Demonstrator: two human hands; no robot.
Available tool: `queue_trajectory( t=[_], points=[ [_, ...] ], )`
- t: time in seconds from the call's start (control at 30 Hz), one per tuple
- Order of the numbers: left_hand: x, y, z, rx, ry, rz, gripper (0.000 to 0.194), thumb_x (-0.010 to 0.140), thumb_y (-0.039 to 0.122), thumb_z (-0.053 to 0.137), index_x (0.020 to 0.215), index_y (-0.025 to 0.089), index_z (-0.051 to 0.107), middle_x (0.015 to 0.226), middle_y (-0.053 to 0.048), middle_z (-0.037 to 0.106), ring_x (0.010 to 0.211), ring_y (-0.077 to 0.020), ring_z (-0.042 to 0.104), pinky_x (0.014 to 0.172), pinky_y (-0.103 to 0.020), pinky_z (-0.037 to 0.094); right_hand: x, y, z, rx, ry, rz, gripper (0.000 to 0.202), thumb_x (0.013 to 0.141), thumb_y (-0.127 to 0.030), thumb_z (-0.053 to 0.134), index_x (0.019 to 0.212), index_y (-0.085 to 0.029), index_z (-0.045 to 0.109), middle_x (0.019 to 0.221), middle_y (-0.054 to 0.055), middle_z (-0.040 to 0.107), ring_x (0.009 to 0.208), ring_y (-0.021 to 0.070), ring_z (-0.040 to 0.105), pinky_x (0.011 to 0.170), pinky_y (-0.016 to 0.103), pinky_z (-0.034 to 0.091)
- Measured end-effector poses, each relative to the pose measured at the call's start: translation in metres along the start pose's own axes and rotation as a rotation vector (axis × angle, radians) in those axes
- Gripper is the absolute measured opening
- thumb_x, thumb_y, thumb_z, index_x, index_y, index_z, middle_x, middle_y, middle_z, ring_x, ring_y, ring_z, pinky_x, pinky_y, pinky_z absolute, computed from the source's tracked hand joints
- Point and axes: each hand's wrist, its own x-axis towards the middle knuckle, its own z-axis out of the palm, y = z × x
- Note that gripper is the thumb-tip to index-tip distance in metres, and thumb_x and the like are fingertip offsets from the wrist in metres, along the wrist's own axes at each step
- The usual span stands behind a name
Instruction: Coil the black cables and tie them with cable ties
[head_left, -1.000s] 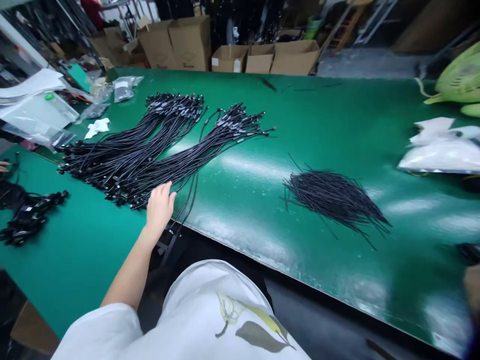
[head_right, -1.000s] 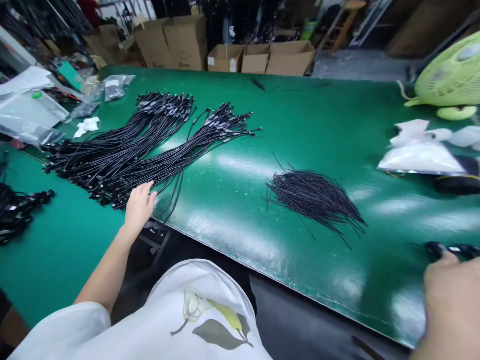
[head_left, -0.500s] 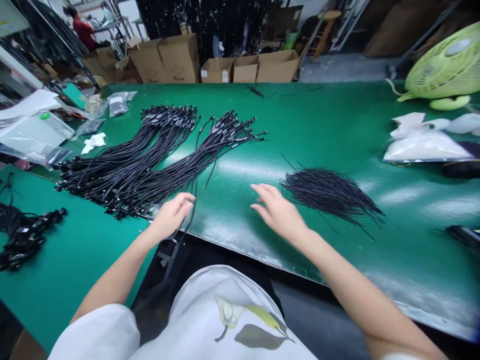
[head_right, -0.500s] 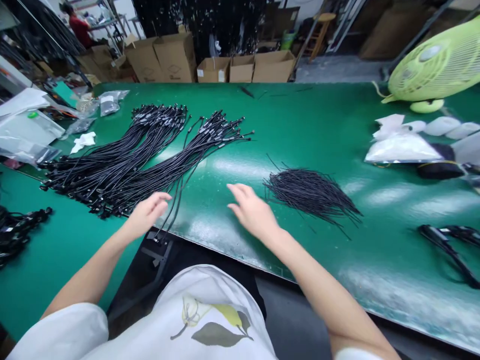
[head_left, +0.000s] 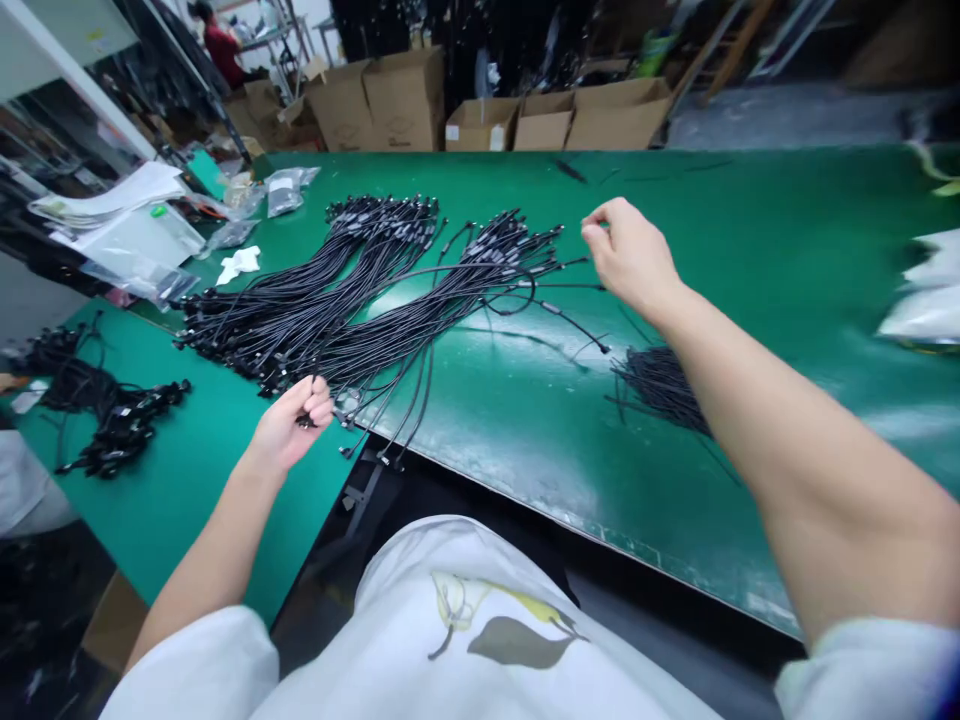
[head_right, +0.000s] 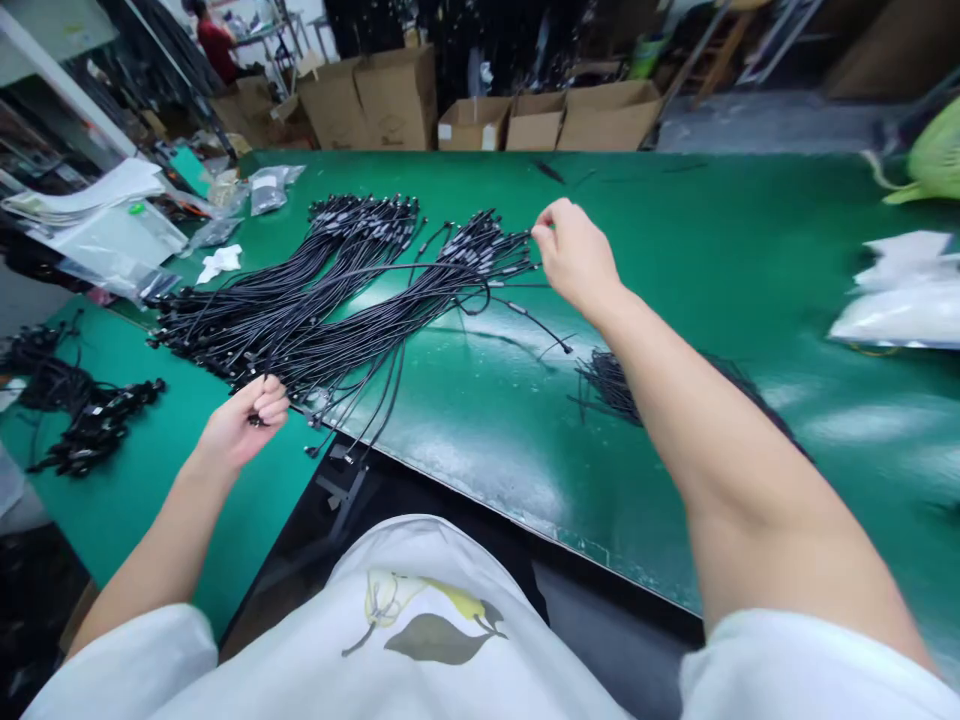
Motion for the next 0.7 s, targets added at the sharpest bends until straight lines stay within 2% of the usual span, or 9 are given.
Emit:
queue_trajectory(
  t=[0.07,0.17,0.27,0.37,0.47,0.53,0.57,0.63,0.7],
  points=[
    [0.005,-0.002,0.017,-0.169,-0.022,-0.066,0.022,0.092,0.018,0.052,0.070,0.015,0.051,0.055,0.007,0.029,0.042,-0.0034,0.031,0.039,-0.012,0.030,-0.016,-0.016,0.015,0.145,-0.100,-0.067,0.059,0.097,-0.048,0.037,0.132,-0.003,0.048,0.126,0.021,0.056,0.109,0.0226,0.059,0.089,0.036,0.044],
    [0.003,-0.003,0.040,-0.197,-0.107,-0.170,0.024,0.095,0.021,0.048,0.072,0.014,0.052,0.055,0.008,0.029,0.038,-0.0015,0.030,0.036,-0.009,0.029,-0.040,-0.057,0.049,0.335,-0.197,-0.259,0.080,0.082,-0.047,0.066,0.146,-0.013,0.033,0.148,0.019,0.038,0.126,0.0295,0.050,0.103,0.045,0.042],
    [-0.016,0.004,0.051,-0.138,-0.179,-0.185,0.028,0.092,0.030,0.057,0.069,0.015,0.051,0.054,0.008,0.033,0.034,0.0001,0.030,0.031,-0.008,0.029,-0.055,-0.098,0.078,0.489,-0.350,-0.313,0.066,0.083,-0.047,0.065,0.138,-0.016,0.045,0.145,0.016,0.045,0.133,0.0286,0.043,0.111,0.049,0.034],
    [-0.047,0.026,0.045,-0.255,-0.133,0.026,0.025,0.090,0.033,0.062,0.073,0.018,0.051,0.054,0.008,0.041,0.032,0.0024,0.032,0.027,-0.002,0.027,-0.066,-0.118,0.085,0.813,-0.730,-0.153,0.054,0.093,-0.059,0.039,0.115,-0.014,0.059,0.109,0.015,0.068,0.102,0.0233,0.064,0.097,0.045,0.046],
    [-0.073,0.054,0.024,-0.401,0.015,0.347,0.024,0.099,0.037,0.045,0.084,0.021,0.055,0.060,0.010,0.054,0.034,0.0058,0.039,0.032,0.005,0.031,-0.078,-0.115,0.073,1.100,-0.960,-0.050,0.067,0.093,-0.068,0.026,0.105,-0.012,0.060,0.075,0.008,0.067,0.069,0.0167,0.064,0.079,0.036,0.051],
    [-0.079,0.068,0.010,-0.355,0.112,0.489,0.034,0.103,0.036,0.029,0.091,0.024,0.058,0.066,0.012,0.061,0.039,0.0052,0.047,0.035,0.004,0.037,-0.082,-0.109,0.064,1.066,-0.878,-0.100,0.061,0.091,-0.067,0.034,0.097,-0.013,0.063,0.069,0.004,0.063,0.064,0.0142,0.058,0.072,0.031,0.048],
    [-0.078,0.071,0.005,-0.295,0.145,0.530,0.036,0.104,0.034,0.027,0.095,0.026,0.060,0.070,0.013,0.064,0.044,0.0042,0.051,0.037,0.002,0.040,-0.084,-0.107,0.059,0.996,-0.758,-0.118,0.055,0.091,-0.063,0.039,0.093,-0.014,0.063,0.070,0.003,0.062,0.065,0.0140,0.057,0.070,0.029,0.047],
    [-0.066,0.067,0.004,-0.113,0.175,0.562,0.031,0.102,0.030,0.033,0.101,0.029,0.064,0.080,0.012,0.069,0.057,0.0016,0.060,0.043,-0.001,0.045,-0.090,-0.109,0.052,0.797,-0.441,-0.089,0.041,0.094,-0.051,0.042,0.090,-0.016,0.062,0.081,0.005,0.064,0.074,0.0154,0.057,0.072,0.028,0.044],
    [-0.048,0.048,0.013,0.065,0.171,0.550,0.020,0.096,0.030,0.049,0.104,0.027,0.067,0.094,0.007,0.072,0.075,-0.0034,0.067,0.057,-0.007,0.054,-0.102,-0.122,0.043,0.524,-0.265,-0.041,0.029,0.097,-0.035,0.040,0.088,-0.017,0.061,0.088,0.007,0.066,0.081,0.0181,0.059,0.073,0.029,0.043]
  ],
)
